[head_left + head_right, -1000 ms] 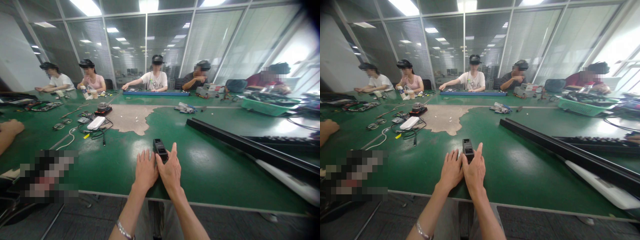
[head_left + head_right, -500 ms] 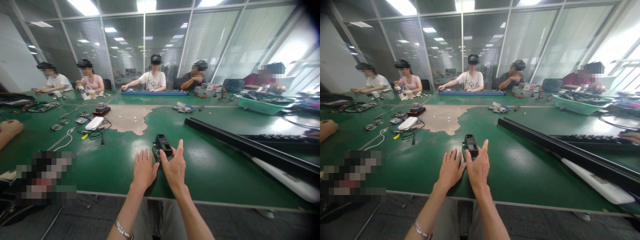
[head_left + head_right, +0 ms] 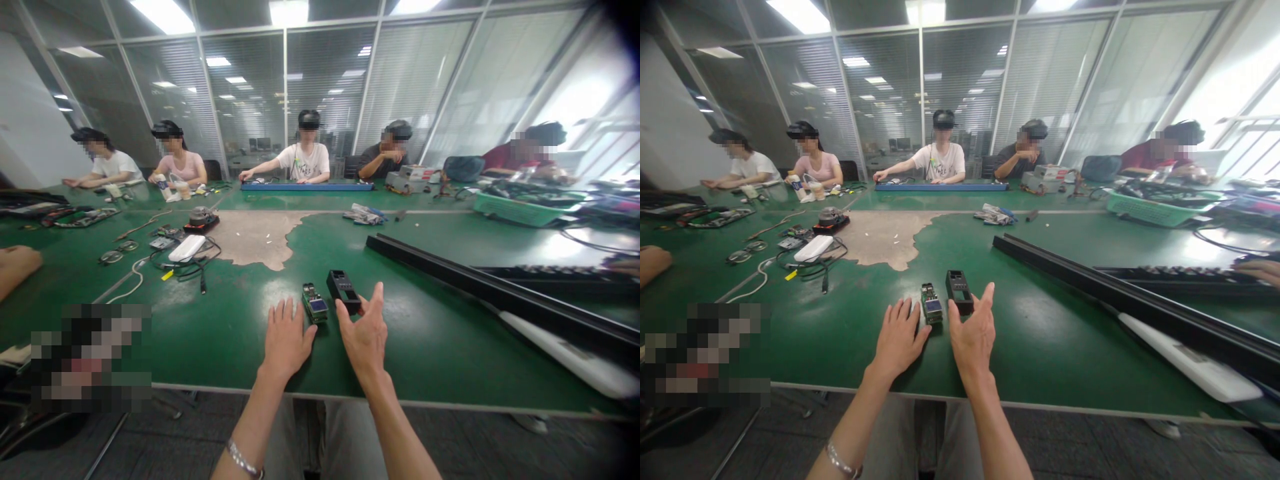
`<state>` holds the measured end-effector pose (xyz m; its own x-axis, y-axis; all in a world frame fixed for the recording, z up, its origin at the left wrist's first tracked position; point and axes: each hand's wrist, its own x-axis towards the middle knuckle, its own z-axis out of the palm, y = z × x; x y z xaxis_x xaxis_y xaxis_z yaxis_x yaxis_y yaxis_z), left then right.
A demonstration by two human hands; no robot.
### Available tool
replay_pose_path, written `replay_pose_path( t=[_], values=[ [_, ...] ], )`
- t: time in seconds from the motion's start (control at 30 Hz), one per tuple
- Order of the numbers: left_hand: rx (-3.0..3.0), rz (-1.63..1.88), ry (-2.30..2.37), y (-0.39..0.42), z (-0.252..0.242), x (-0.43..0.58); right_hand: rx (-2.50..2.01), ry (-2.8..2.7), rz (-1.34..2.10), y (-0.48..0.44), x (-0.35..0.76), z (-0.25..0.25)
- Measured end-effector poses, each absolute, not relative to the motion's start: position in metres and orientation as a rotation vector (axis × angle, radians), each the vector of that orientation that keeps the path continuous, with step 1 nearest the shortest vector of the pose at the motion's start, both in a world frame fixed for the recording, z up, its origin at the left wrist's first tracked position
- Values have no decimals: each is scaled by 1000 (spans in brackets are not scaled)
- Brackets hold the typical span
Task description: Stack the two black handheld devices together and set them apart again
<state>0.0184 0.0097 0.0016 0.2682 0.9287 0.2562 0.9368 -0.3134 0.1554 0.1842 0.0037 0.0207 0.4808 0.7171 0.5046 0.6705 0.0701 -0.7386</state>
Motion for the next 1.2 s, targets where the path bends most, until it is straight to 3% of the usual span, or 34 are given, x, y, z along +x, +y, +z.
replay_pose_path(
  t=[0.47,1.2],
  values=[
    [-2448,-493,-1824,10,2,20,-1680,-1274,146,0,204,3],
    [-2424,-489,-1813,12,-1,21,-1707,-1338,19,3,202,-12]
  ],
)
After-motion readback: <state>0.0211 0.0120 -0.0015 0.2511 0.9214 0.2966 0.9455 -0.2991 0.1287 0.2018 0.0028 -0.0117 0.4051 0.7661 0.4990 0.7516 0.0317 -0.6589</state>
